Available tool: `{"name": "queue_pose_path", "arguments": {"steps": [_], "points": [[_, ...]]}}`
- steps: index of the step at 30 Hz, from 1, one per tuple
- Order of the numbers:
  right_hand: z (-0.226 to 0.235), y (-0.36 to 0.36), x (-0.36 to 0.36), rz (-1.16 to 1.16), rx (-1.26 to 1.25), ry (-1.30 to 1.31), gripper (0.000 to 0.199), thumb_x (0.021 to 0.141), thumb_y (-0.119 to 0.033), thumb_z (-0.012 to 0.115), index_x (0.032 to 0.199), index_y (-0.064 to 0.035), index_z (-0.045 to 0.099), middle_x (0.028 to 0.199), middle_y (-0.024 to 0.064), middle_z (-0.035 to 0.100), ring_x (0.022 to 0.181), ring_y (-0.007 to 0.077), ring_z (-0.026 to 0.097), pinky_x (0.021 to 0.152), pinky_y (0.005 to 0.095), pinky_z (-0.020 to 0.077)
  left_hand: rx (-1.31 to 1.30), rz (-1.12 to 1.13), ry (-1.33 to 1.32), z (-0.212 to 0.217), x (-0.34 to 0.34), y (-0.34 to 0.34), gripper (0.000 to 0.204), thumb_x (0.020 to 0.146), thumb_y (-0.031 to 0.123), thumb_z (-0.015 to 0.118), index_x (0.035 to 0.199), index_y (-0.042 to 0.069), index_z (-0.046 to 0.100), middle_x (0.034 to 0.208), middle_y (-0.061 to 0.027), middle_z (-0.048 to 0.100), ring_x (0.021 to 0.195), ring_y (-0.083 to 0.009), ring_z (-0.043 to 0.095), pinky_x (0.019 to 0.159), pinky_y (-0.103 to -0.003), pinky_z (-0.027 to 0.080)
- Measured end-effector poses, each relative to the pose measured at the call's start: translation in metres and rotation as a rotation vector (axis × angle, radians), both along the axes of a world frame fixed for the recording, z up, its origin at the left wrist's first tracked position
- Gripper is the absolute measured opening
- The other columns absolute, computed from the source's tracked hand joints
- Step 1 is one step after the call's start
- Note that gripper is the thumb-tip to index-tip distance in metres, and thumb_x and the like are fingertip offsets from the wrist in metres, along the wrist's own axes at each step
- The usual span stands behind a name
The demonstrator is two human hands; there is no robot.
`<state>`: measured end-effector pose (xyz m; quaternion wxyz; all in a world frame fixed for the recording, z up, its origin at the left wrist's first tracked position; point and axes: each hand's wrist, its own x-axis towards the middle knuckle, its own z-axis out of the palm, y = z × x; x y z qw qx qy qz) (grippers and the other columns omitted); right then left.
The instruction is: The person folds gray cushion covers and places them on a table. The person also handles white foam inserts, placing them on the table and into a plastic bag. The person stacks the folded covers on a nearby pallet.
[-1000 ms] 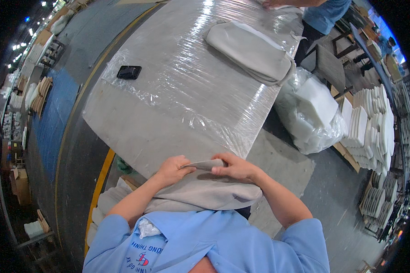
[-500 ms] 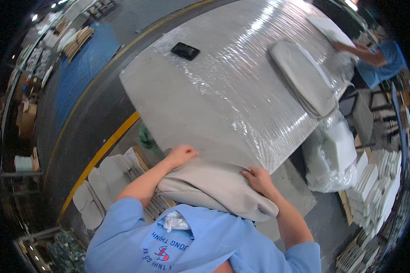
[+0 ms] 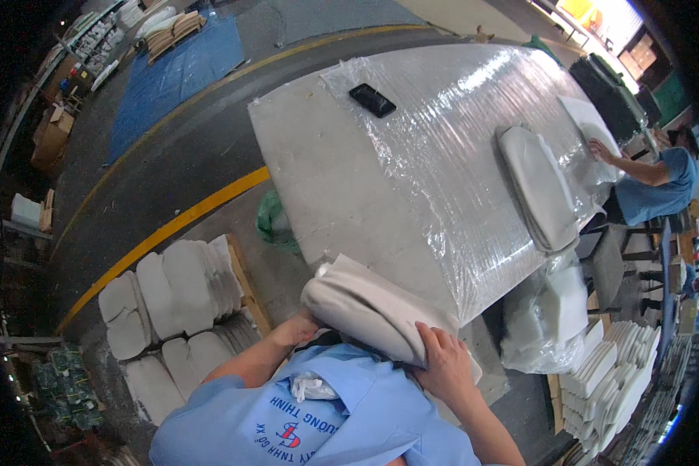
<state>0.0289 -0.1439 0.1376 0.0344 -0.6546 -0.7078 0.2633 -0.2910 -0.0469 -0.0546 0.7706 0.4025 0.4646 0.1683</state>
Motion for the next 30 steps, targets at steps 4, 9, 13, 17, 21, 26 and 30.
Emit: {"name": "queue_pose_path", "arguments": {"steps": [4, 9, 13, 17, 21, 26, 30], "points": [[-0.005, 0.011, 0.016, -0.297, 0.068, 0.210, 0.066, 0.071, -0.013, 0.087, 0.132, -0.0060, 0.064, 0.108, 0.0168, 0.073, 0.099, 0.0286, 0.072, 0.094, 0.0381, 0.0541, -0.116, 0.080, -0.111, 0.041, 0.045, 0.035, 0.045, 0.097, 0.016, 0.070, 0.140, 0.010, 0.057, 0.125, -0.0079, 0.068, 0.112, -0.0246, 0.068, 0.094, -0.039, 0.054], [0.020, -0.010, 0.041, -0.749, 0.197, 0.768, 0.057, 0.073, -0.005, 0.083, 0.127, 0.0029, 0.066, 0.110, 0.0130, 0.074, 0.101, 0.0217, 0.070, 0.093, 0.0351, 0.0538, 0.008, 0.056, -0.436, 0.090, 0.107, 0.064, 0.034, 0.102, 0.019, 0.065, 0.133, 0.008, 0.059, 0.122, -0.0057, 0.068, 0.114, -0.0234, 0.067, 0.097, -0.039, 0.051], [0.012, -0.031, 0.043, -0.893, 0.467, 1.023, 0.051, 0.076, -0.004, 0.079, 0.125, 0.0037, 0.065, 0.109, 0.0071, 0.072, 0.098, 0.0168, 0.066, 0.090, 0.0326, 0.0521, 0.056, -0.297, -0.441, 0.117, 0.171, 0.060, 0.040, 0.103, 0.033, 0.067, 0.135, 0.009, 0.059, 0.124, -0.0031, 0.067, 0.113, -0.0187, 0.064, 0.096, -0.038, 0.050], [-0.006, -0.066, 0.036, -1.107, 0.764, 1.124, 0.043, 0.075, 0.000, 0.077, 0.117, 0.0016, 0.067, 0.102, 0.0029, 0.070, 0.093, 0.0146, 0.064, 0.088, 0.0303, 0.0504, 0.135, -0.304, -0.330, 0.170, 0.238, 0.055, 0.046, 0.104, 0.037, 0.066, 0.137, 0.005, 0.060, 0.124, -0.0026, 0.068, 0.108, -0.0126, 0.062, 0.095, -0.034, 0.049], [-0.019, -0.040, -0.006, -1.133, 0.874, 1.418, 0.057, 0.082, -0.004, 0.080, 0.133, -0.0016, 0.055, 0.122, 0.0090, 0.066, 0.107, 0.0195, 0.064, 0.095, 0.0351, 0.0521, 0.168, -0.318, -0.450, 0.171, 0.279, 0.095, 0.033, 0.102, 0.025, 0.068, 0.127, 0.003, 0.062, 0.105, -0.0044, 0.071, 0.095, -0.0128, 0.065, 0.088, -0.033, 0.053], [-0.023, -0.044, -0.044, -1.144, 0.796, 1.470, 0.070, 0.086, -0.010, 0.083, 0.144, -0.0032, 0.046, 0.132, 0.0142, 0.063, 0.119, 0.0230, 0.061, 0.105, 0.0392, 0.0489, 0.338, -0.723, -0.223, 0.167, 0.318, 0.094, 0.019, 0.099, 0.020, 0.071, 0.111, 0.006, 0.064, 0.095, -0.0036, 0.069, 0.084, -0.0119, 0.064, 0.074, -0.031, 0.054], [-0.076, -0.062, -0.076, -1.005, 0.593, 1.282, 0.066, 0.089, -0.029, 0.083, 0.143, -0.0054, 0.052, 0.130, 0.0154, 0.066, 0.115, 0.0242, 0.065, 0.101, 0.0397, 0.0516, 0.400, -1.140, -0.058, 0.146, 0.310, 0.083, 0.023, 0.094, 0.020, 0.073, 0.111, 0.007, 0.064, 0.093, -0.0035, 0.068, 0.083, -0.0103, 0.062, 0.070, -0.028, 0.051]]}}
